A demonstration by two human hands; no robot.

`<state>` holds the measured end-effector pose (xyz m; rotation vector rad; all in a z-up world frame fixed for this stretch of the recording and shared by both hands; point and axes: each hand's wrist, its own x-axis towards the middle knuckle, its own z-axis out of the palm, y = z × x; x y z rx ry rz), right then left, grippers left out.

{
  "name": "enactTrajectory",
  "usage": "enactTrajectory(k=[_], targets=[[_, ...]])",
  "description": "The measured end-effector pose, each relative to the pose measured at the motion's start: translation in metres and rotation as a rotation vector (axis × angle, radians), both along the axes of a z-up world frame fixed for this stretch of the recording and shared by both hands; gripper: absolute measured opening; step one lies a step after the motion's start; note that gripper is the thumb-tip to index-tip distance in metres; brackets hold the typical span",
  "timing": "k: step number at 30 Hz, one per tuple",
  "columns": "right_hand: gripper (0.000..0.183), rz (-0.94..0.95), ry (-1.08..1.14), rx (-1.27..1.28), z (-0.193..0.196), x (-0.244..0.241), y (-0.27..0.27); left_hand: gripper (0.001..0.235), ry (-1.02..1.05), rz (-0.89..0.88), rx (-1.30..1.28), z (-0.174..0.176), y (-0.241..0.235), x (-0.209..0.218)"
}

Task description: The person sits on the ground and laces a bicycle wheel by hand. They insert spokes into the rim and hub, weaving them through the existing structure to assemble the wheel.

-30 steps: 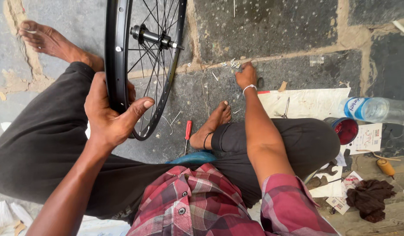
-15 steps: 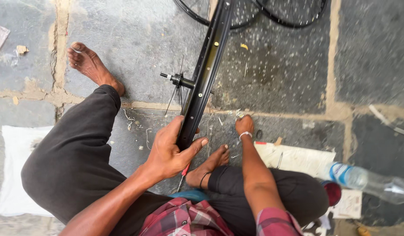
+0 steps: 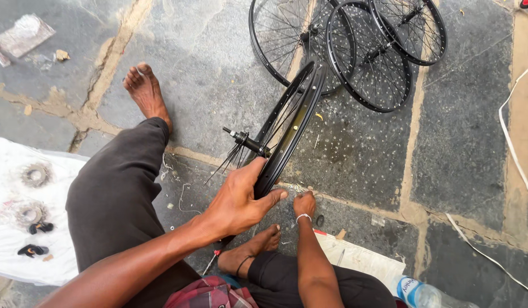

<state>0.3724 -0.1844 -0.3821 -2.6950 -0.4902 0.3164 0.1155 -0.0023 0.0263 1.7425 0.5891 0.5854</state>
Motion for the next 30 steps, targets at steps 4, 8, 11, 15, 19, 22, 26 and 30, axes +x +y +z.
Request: enactTrajectory(k=[4,8,11,15,19,22,26,30], targets=[[0.021,-0.120,-0.079,0.077,0.013,0.003,0.006,0.041,-0.072,0.027,0.062,-0.012,-0.005,0.003],[0.021,-0.317,0.419,0.864,0.100,0.032,0.045,0.041,-0.067,-0.001,0.000,-0.014,-0.005,0.006],[0.008,-0.056,0.646,1.043,0.249,0.019,0.075,0.044,-0.111,0.014,0.029,-0.014,-0.009,0.003],[0.013,0.559,0.457,0.918,0.406,-0.065,0.074,0.041,-0.039,-0.004,-0.044,-0.012,-0.013,0.000],[0.016,0.939,0.121,0.562,0.468,-0.125,0.079,0.040,-0.077,-0.017,-0.076,-0.013,-0.013,-0.004],[0.033,0.889,0.244,0.535,0.473,-0.134,0.090,0.036,-0.259,0.034,0.057,-0.018,-0.015,-0.005],[0.041,0.875,0.304,0.540,0.468,-0.131,0.091,0.035,-0.226,0.007,0.001,-0.024,-0.015,-0.007],[0.042,0.845,0.349,0.565,0.464,-0.128,0.092,0.035,-0.224,0.006,-0.011,-0.027,-0.015,-0.007]])
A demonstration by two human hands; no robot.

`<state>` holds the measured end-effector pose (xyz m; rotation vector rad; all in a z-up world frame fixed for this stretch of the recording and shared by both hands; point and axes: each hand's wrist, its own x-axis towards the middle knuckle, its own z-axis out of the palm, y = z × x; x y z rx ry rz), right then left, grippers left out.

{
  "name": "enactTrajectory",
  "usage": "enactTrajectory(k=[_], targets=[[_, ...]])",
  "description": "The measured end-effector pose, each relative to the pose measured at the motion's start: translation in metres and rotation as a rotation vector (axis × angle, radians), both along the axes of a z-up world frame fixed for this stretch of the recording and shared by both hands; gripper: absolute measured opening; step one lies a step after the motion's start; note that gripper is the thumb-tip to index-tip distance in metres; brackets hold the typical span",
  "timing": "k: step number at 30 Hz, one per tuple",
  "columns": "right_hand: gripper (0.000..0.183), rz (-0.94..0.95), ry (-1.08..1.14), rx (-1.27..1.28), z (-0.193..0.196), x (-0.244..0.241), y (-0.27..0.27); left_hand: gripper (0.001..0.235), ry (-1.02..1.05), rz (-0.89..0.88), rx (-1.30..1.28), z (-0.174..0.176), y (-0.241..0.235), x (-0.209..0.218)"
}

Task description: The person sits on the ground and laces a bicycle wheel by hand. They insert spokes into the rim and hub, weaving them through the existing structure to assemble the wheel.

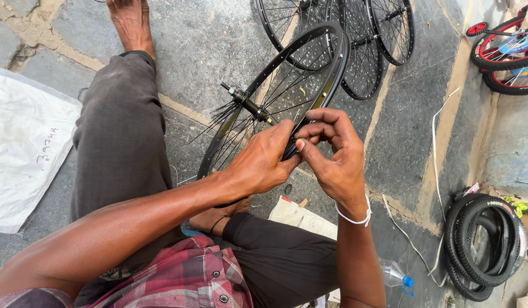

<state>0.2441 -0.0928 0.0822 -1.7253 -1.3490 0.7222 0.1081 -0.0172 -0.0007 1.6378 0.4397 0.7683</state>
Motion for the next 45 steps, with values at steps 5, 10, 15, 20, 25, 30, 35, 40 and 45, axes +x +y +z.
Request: enactTrajectory(k=[5,10,15,20,25,30,35,40,45], targets=[[0.044,-0.014,-0.060,0.027,0.000,-0.010,0.003,0.034,-0.019,0.009,0.009,-0.002,0.000,0.002],[0.053,-0.154,-0.143,0.044,-0.012,-0.014,-0.006,0.030,-0.003,-0.014,-0.027,0.002,0.005,-0.003],[0.023,-0.294,0.521,0.165,-0.092,0.010,0.003,0.032,0.104,0.194,0.174,0.010,0.018,-0.021],[0.030,0.217,1.032,0.176,-0.160,-0.021,0.021,0.035,0.080,0.265,0.336,0.004,0.019,-0.060],[0.035,0.375,1.156,0.263,-0.159,-0.058,0.038,0.039,0.126,0.253,0.264,-0.009,0.022,-0.096],[0.053,0.443,1.248,0.318,-0.157,-0.080,0.039,0.045,0.130,0.249,0.229,-0.019,0.019,-0.116],[0.026,0.453,0.999,0.274,-0.164,-0.092,0.048,0.049,0.145,0.261,0.269,-0.023,0.018,-0.124],[0.029,0.477,1.052,0.339,-0.158,-0.086,0.045,0.049,0.165,0.253,0.319,-0.021,0.021,-0.123],[0.037,0.489,1.008,0.312,-0.160,-0.088,0.043,0.048,0.146,0.239,0.295,-0.020,0.019,-0.119]])
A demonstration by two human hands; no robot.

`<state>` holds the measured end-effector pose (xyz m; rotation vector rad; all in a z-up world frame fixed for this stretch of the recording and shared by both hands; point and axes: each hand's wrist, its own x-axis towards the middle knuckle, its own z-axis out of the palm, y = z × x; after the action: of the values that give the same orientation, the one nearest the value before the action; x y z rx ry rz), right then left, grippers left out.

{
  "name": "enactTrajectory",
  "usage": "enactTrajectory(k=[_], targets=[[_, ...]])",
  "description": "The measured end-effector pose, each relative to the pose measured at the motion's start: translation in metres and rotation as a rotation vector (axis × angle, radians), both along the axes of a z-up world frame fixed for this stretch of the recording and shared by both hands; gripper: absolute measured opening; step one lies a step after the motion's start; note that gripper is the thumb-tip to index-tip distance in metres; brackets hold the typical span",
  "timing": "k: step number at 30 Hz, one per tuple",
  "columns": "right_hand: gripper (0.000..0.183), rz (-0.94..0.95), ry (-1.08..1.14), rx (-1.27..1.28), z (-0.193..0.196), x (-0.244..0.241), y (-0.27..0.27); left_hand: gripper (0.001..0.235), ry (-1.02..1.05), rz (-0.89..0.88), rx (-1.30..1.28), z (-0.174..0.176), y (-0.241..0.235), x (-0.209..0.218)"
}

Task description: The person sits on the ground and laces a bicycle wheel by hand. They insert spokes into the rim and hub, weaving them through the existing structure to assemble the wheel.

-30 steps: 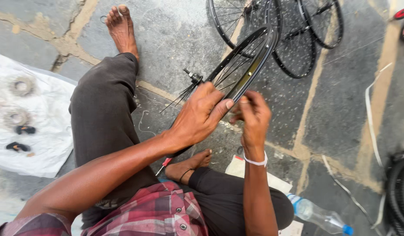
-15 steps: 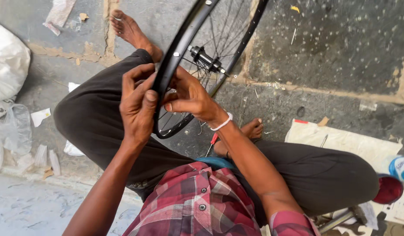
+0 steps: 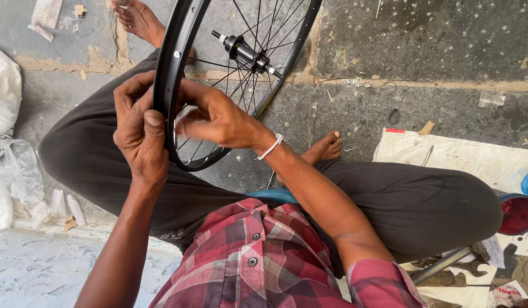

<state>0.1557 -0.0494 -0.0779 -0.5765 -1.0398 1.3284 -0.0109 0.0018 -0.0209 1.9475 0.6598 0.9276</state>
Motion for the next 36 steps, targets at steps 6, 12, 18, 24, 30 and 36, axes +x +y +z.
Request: enactTrajectory(k=[6,12,18,24,30,36], targets=[[0.019,-0.100,-0.218,-0.036,0.002,-0.007,0.009,0.050,0.016,0.017,-0.037,0.004,-0.001,0.001],[0.017,0.014,0.116,0.018,0.000,0.003,0.005,0.050,-0.013,0.012,-0.080,0.004,-0.001,0.004],[0.040,-0.006,0.173,0.021,0.000,-0.003,0.000,0.049,0.018,0.013,0.006,0.001,-0.004,-0.001],[0.028,-0.046,-0.113,-0.090,-0.006,-0.003,0.002,0.056,0.085,-0.023,0.041,0.014,0.001,0.006],[0.057,0.111,0.136,-0.101,0.011,0.013,-0.016,0.076,0.134,-0.299,0.280,0.058,0.035,0.057],[0.040,-0.710,-0.199,-0.307,0.053,0.032,-0.075,0.059,0.232,-0.348,0.326,0.027,0.076,0.117]])
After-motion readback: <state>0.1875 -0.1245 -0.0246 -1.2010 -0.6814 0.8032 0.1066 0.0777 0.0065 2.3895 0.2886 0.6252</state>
